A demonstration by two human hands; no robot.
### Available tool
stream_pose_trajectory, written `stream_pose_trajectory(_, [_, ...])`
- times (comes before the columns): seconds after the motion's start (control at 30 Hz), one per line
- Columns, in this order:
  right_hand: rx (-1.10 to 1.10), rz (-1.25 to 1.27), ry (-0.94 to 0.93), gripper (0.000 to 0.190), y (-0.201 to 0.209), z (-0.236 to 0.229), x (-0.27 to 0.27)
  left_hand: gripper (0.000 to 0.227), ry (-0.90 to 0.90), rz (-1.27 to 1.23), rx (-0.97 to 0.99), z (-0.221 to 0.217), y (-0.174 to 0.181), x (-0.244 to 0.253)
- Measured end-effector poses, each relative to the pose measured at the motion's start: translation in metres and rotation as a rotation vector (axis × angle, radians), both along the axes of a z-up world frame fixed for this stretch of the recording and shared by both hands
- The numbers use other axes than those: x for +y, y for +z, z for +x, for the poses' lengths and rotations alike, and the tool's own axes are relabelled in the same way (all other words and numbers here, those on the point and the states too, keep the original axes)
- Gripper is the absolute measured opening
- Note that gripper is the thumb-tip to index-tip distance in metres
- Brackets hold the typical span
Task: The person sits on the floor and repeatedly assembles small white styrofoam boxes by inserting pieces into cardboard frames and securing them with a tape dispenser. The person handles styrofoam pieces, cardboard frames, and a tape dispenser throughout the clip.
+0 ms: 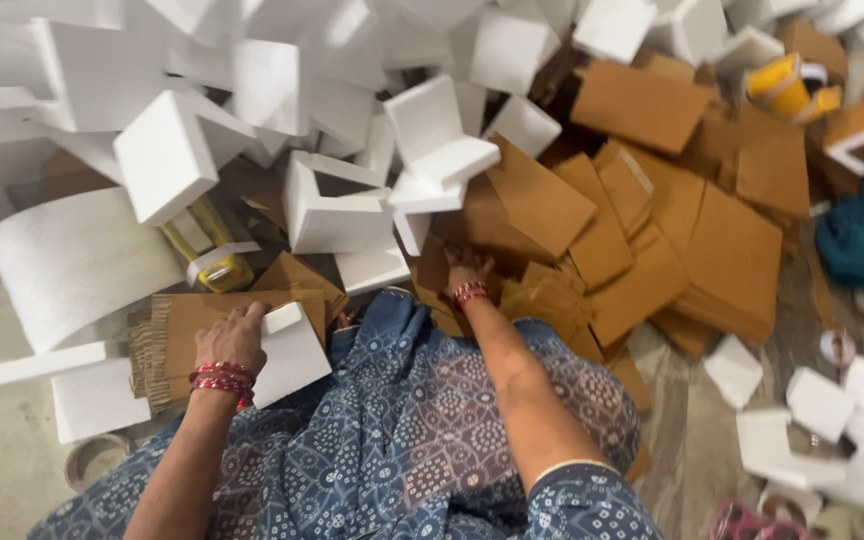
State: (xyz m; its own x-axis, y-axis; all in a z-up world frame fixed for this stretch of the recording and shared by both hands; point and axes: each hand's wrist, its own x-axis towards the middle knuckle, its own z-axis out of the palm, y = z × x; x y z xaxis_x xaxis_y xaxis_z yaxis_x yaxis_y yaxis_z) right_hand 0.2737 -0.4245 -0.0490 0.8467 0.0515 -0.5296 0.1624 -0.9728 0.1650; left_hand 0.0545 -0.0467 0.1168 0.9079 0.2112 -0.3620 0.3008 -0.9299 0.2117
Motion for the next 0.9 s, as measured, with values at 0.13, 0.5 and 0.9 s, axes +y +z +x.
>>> stream_pose_trajectory(0.13, [-0.315,-0.005,0.208,0.067,0.015,0.037,-0.02,0.047,0.015,0.001,-0.02,0.001,-0.002,0.001])
stream_pose_trajectory(0.5, [0.058,0.178,0.051,0.02,0.088,-0.011,-0.186,0.048,-0.009,0.045,-0.08,0.0,-0.011,-0.004])
stream_pose_trajectory(0.9, [0.04,-0.106,0.838,0.024,0.061,-0.037,-0.18,0.051,0.017,0.009,-0.107,-0.009,-0.006,-0.002])
